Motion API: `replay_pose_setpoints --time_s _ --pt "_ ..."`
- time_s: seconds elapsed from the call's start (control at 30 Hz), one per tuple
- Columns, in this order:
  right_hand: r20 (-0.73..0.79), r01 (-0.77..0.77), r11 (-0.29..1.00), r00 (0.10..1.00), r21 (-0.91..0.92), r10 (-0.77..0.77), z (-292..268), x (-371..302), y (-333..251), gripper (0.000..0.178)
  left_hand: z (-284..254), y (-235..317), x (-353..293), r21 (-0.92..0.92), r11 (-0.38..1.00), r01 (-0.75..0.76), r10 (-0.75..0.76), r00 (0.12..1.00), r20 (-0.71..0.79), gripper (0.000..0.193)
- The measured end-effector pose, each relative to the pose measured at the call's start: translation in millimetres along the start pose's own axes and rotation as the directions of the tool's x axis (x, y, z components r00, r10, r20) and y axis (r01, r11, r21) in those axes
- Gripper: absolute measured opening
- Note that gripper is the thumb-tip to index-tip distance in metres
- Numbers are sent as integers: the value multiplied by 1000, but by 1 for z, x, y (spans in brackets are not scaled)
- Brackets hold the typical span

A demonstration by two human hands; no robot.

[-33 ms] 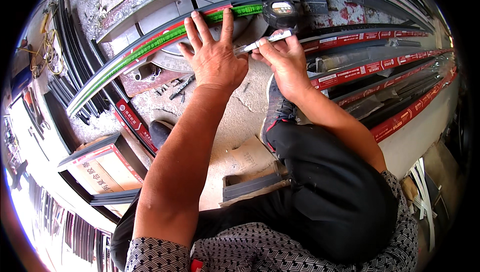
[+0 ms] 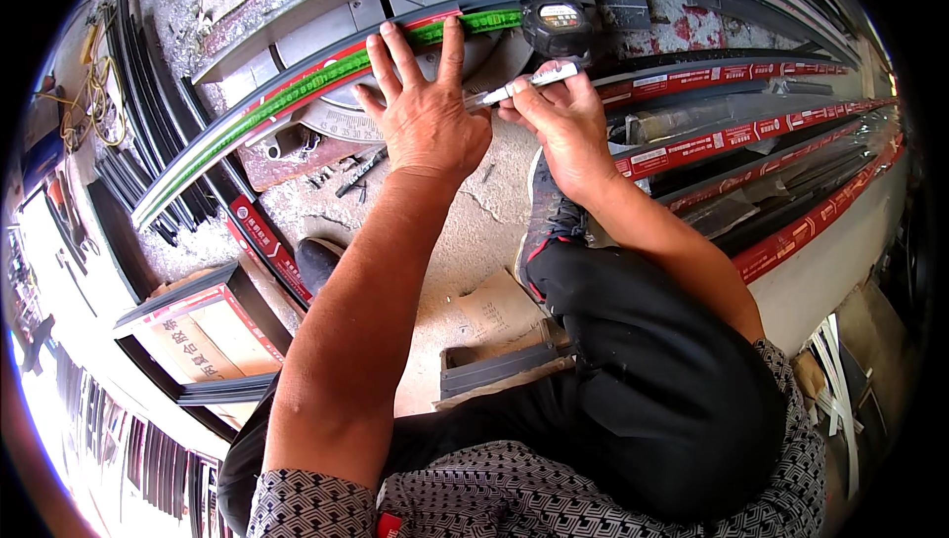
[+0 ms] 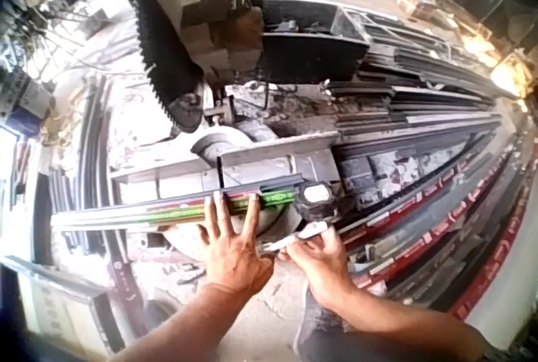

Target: The person measures a long metal profile using a tape measure and marks it with a pen. They then place the profile into a miter saw and cut it. After cutting, they inspect the piece and place it on the floor with other cut pieces.

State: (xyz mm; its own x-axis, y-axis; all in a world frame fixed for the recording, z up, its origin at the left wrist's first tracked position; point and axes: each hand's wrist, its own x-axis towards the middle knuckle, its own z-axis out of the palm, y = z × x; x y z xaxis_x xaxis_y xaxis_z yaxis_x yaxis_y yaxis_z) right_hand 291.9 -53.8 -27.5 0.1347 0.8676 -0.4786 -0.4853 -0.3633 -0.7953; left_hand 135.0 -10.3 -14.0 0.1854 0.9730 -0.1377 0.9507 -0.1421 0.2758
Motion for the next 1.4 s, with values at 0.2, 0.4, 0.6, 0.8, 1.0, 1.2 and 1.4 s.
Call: replay_pose_setpoints --time_s 0.2,0.4,0.6,0.8,1.0,1.2,1.4 --pt "111 104 988 990 -118 -91 2 1 -9 21 1 -1 0 9 1000 -4 4 1000 -6 96" --pt "150 339 902 939 -267 -309 5 10 -39 19 0 -3 -1 25 1000 -11 11 1000 1 93" --pt "250 507 759 862 -410 -441 27 39 -93 21 1 -3 -2 6 1000 -23 23 1000 -20 89" --pt "590 745 285 657 -604 -468 56 80 -112 9 1 -4 -1 11 1000 -15 15 1000 -9 88" --pt "701 776 320 629 -544 -336 56 111 -102 8 2 -4 -2 10 1000 -27 27 999 -24 87" --pt "766 833 296 548 -467 -335 51 122 -93 10 3 -3 -1 8 1000 -26 26 999 -22 87" --pt "789 852 242 523 -465 -322 51 126 -92 12 3 -3 -1 3 1000 -17 17 1000 -25 91"
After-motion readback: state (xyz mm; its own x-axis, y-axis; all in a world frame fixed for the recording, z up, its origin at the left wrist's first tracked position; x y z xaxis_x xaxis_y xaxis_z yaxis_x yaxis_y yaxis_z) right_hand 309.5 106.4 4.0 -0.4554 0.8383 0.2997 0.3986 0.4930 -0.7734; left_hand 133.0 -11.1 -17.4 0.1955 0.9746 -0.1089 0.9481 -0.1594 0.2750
